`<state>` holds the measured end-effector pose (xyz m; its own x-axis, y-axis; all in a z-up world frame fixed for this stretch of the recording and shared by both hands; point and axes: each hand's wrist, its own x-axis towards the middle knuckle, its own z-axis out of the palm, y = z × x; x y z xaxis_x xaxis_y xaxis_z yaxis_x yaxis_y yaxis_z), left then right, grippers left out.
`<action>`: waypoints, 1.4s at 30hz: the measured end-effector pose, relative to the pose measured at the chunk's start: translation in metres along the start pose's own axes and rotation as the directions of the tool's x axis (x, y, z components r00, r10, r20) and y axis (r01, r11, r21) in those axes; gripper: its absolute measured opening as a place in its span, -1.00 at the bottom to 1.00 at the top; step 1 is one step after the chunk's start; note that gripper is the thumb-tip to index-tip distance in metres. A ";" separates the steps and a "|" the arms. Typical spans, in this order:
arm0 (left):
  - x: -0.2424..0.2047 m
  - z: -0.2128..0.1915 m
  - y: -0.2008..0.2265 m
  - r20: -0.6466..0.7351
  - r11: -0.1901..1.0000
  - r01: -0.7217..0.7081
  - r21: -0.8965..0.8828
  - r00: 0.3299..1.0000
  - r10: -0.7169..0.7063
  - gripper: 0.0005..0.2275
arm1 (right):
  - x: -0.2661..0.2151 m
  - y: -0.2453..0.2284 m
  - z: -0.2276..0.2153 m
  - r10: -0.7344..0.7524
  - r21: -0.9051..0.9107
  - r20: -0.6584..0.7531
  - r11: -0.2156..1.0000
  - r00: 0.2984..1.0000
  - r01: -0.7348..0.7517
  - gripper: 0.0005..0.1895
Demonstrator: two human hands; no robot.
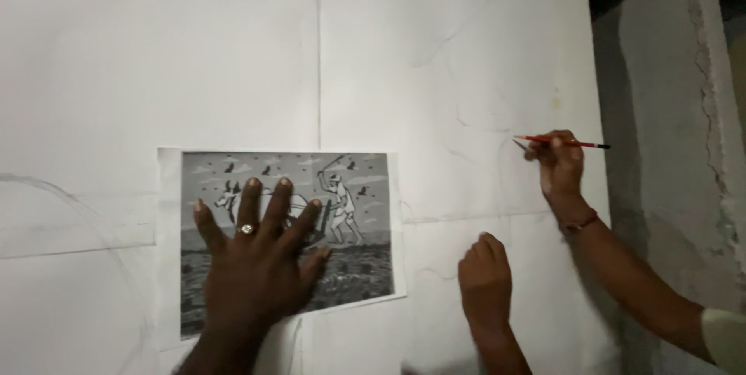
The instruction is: Assisting in sketching a figure on a wall by holding a reference drawing.
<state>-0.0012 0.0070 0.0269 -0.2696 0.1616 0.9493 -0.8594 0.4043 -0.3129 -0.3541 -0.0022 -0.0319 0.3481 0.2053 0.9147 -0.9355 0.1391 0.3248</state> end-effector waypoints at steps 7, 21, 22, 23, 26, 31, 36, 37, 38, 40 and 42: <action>0.000 -0.005 0.004 0.129 0.993 0.074 0.088 0.988 -0.085 -0.48 | 0.001 -0.001 -0.003 0.008 -0.038 0.012 0.999 1.000 -0.008 -0.84; -0.004 -0.001 0.002 -0.004 0.998 0.035 -0.043 0.999 -0.035 -0.48 | -0.005 0.003 0.007 0.072 -0.041 0.012 0.997 0.997 -0.072 -0.94; -0.005 -0.001 0.003 0.019 0.998 0.053 -0.023 0.998 -0.052 -0.48 | -0.004 0.003 0.006 0.042 -0.039 -0.002 0.998 0.999 -0.042 -0.90; -0.003 0.000 0.002 0.023 0.998 0.052 -0.033 0.998 -0.051 -0.48 | -0.004 0.003 0.007 0.043 -0.046 0.007 0.998 0.999 -0.043 -0.90; -0.004 0.000 0.001 0.061 0.998 0.055 -0.028 0.997 -0.054 -0.45 | -0.010 0.003 0.010 0.066 -0.025 0.008 0.998 0.998 -0.066 -0.94; -0.007 -0.003 0.003 0.016 0.996 0.069 -0.060 0.998 -0.068 -0.51 | -0.011 0.001 0.010 0.186 0.050 0.027 0.981 0.982 -0.187 -0.83; -0.001 -0.006 0.003 0.066 0.998 0.070 0.006 0.995 -0.070 -0.48 | -0.011 0.005 0.012 0.025 -0.113 0.004 0.993 1.000 -0.024 -0.89; -0.001 -0.006 0.003 0.102 0.996 0.074 0.049 0.992 -0.079 -0.47 | -0.013 0.006 0.014 0.004 -0.141 0.021 0.990 1.000 -0.001 -0.84; -0.002 -0.007 0.003 0.099 0.996 0.074 0.048 0.992 -0.078 -0.47 | -0.012 0.004 0.014 0.003 -0.144 0.019 0.990 1.000 0.000 -0.84; -0.002 -0.007 0.004 0.095 0.995 0.079 0.057 0.992 -0.085 -0.49 | -0.013 0.003 0.014 0.088 -0.119 0.039 0.989 0.995 -0.083 -0.90; -0.004 -0.003 0.002 0.070 0.997 0.069 0.034 0.995 -0.071 -0.49 | -0.013 0.001 0.014 0.160 -0.034 0.051 0.987 0.986 -0.158 -0.82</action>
<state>-0.0006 0.0102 0.0225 -0.2377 0.0690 0.9689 -0.8903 0.3835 -0.2457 -0.3603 -0.0179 -0.0402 0.1909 0.1755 0.9658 -0.9762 0.1374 0.1679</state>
